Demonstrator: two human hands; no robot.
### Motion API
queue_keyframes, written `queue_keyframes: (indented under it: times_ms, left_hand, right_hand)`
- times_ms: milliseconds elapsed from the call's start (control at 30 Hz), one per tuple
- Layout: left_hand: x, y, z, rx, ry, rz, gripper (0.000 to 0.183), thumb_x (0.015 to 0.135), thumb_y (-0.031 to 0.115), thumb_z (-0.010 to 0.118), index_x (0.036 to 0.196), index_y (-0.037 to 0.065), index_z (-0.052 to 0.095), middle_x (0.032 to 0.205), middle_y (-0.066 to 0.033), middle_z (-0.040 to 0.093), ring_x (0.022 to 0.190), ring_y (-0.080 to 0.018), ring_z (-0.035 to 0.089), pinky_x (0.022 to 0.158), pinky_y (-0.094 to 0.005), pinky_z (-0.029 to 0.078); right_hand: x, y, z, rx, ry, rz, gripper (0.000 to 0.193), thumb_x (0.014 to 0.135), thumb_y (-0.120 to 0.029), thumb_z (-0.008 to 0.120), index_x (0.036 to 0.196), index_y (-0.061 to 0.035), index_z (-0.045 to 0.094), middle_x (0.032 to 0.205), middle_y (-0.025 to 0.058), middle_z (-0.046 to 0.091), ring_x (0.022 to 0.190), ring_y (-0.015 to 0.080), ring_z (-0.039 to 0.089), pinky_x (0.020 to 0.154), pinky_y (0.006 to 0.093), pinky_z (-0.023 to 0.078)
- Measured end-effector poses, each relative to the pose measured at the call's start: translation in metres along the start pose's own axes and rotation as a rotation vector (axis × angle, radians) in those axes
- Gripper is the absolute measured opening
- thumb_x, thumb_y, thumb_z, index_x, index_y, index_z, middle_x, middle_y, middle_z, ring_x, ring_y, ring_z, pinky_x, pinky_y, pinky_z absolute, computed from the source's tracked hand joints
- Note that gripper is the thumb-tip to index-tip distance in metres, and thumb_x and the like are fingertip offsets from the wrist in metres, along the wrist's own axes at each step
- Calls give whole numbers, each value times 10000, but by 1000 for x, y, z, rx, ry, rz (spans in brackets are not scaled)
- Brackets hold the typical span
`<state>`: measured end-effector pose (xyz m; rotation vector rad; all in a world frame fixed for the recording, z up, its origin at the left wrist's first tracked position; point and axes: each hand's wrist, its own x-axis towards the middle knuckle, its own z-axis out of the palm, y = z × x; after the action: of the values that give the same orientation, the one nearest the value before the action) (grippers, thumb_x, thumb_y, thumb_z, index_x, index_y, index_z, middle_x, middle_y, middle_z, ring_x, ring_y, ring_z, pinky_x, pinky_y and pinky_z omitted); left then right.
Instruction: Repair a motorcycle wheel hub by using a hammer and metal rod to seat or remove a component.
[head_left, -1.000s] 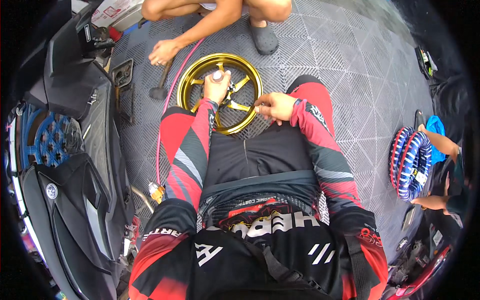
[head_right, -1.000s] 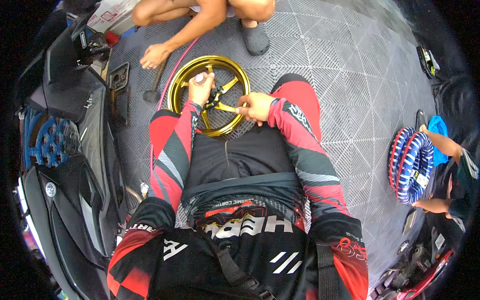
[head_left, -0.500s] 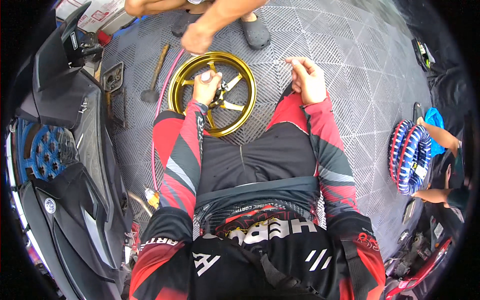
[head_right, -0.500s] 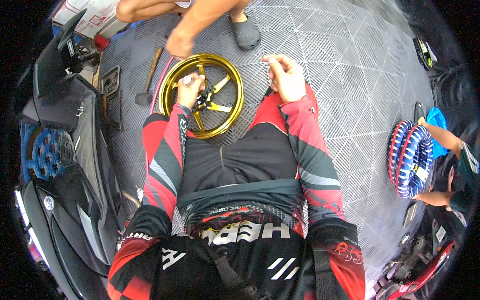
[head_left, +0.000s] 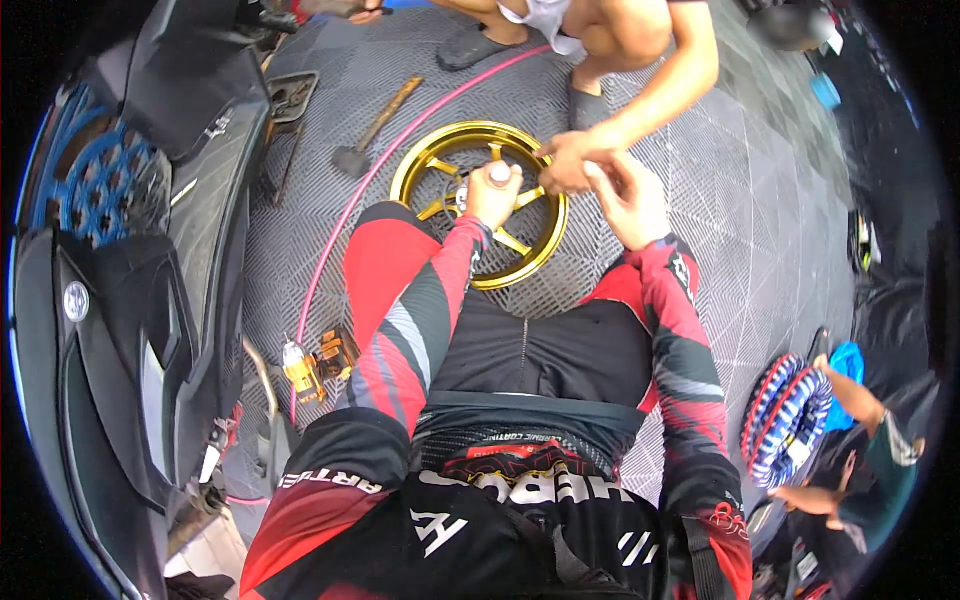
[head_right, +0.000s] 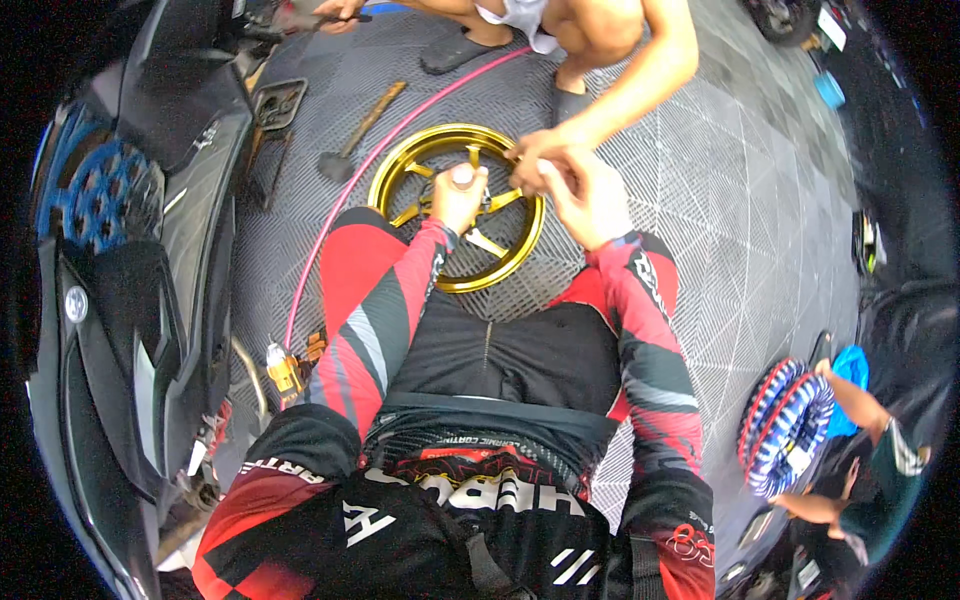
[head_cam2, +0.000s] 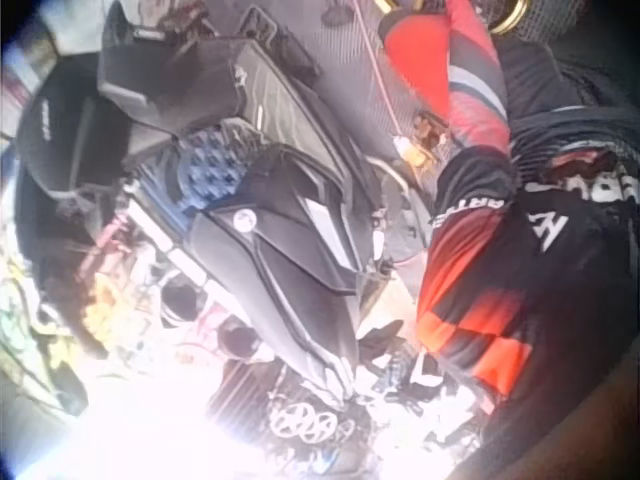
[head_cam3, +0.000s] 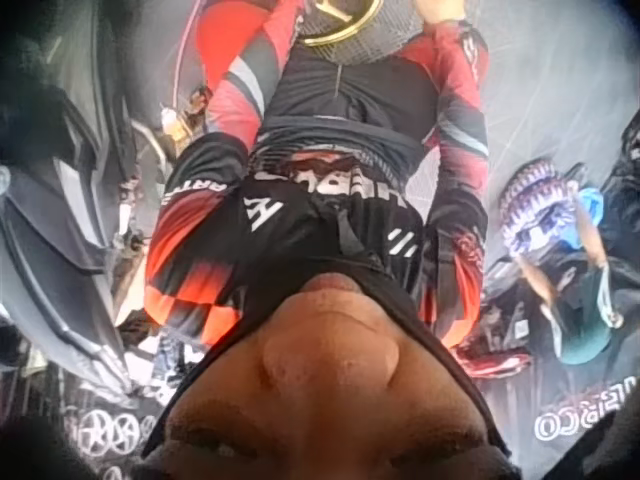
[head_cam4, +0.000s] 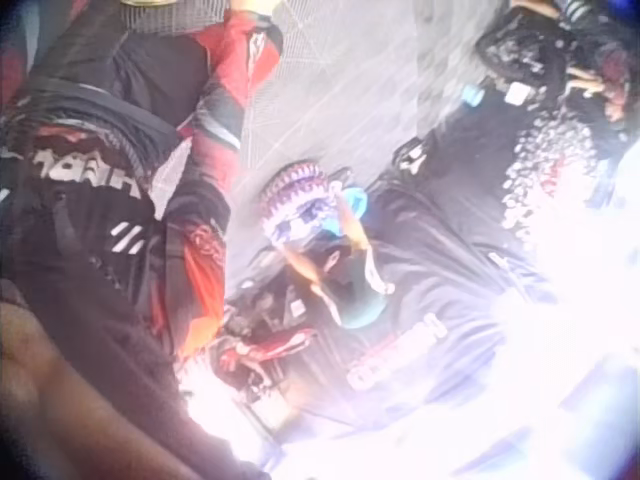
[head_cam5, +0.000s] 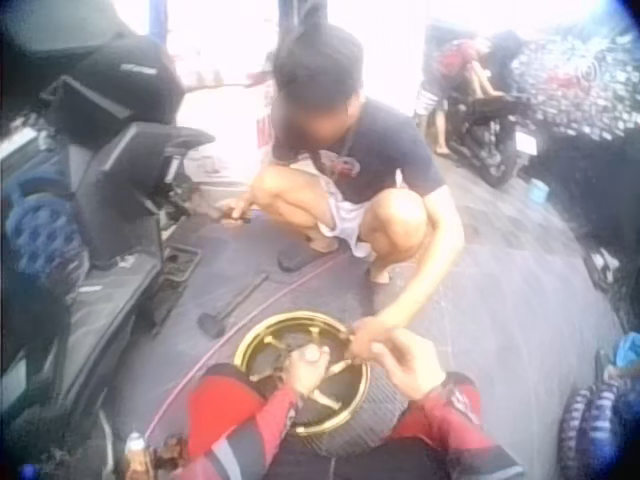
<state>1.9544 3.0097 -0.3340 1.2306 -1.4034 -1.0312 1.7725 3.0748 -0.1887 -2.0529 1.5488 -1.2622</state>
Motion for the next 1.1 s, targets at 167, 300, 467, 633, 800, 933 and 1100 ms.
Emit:
queue_keyframes:
  times_ms: [167, 300, 467, 633, 800, 933, 1100]
  left_hand:
    - [-2, 23, 0, -80, -28, 65, 299, 828, 189, 641, 619, 20, 509, 522, -38, 506, 502, -101, 446, 489, -336, 392]
    - [2, 15, -2, -7, -38, 95, 305, 821, 211, 639, 625, 11, 517, 524, -104, 512, 484, -148, 469, 492, -371, 398]
    - [0, 13, -8, -29, -122, 86, 201, 789, 221, 612, 767, 22, 624, 695, -141, 645, 675, -271, 657, 622, -368, 491]
    - [1, 15, -10, 10, -147, 65, 223, 790, 241, 600, 755, 23, 630, 707, -169, 641, 693, -320, 654, 624, -401, 497]
    - [3, 25, -11, 50, -131, 109, 237, 799, 250, 589, 746, 24, 635, 722, -186, 641, 710, -351, 647, 634, -424, 501]
    - [6, 8, -6, -11, -69, 164, 241, 808, 232, 647, 733, 7, 608, 654, -156, 615, 600, -276, 613, 572, -382, 463]
    - [7, 3, -10, -61, -138, 119, 214, 804, 207, 655, 730, 12, 605, 620, -102, 599, 564, -193, 573, 553, -359, 448]
  right_hand:
    - [87, -20, 54, -221, -162, -254, 435, 810, -224, 665, 1186, -67, 514, 995, 145, 532, 906, 295, 577, 800, 394, 469]
    - [129, -29, 111, -353, -188, -326, 818, 715, -410, 737, 1356, -55, 374, 1171, 196, 488, 1077, 378, 483, 916, 437, 433]
    - [148, -57, 158, -215, -187, -276, 973, 687, -583, 712, 1365, 2, 331, 1199, 247, 473, 1116, 394, 479, 936, 456, 418]
    - [170, -85, 168, -49, -140, -165, 694, 746, -397, 732, 1229, -6, 425, 953, 207, 634, 817, 359, 649, 737, 409, 526]
    - [165, -106, 153, 549, -205, 114, 448, 814, -151, 682, 1161, 6, 446, 840, 112, 609, 484, 138, 582, 422, 261, 509]
    - [149, -132, 100, 722, -167, 119, 379, 847, -123, 625, 1157, 9, 452, 782, 73, 539, 488, 111, 479, 431, 259, 467]
    - [80, -166, -29, 722, -164, 307, 358, 892, -250, 528, 1095, 36, 456, 608, -9, 370, 414, 73, 315, 375, 227, 301]
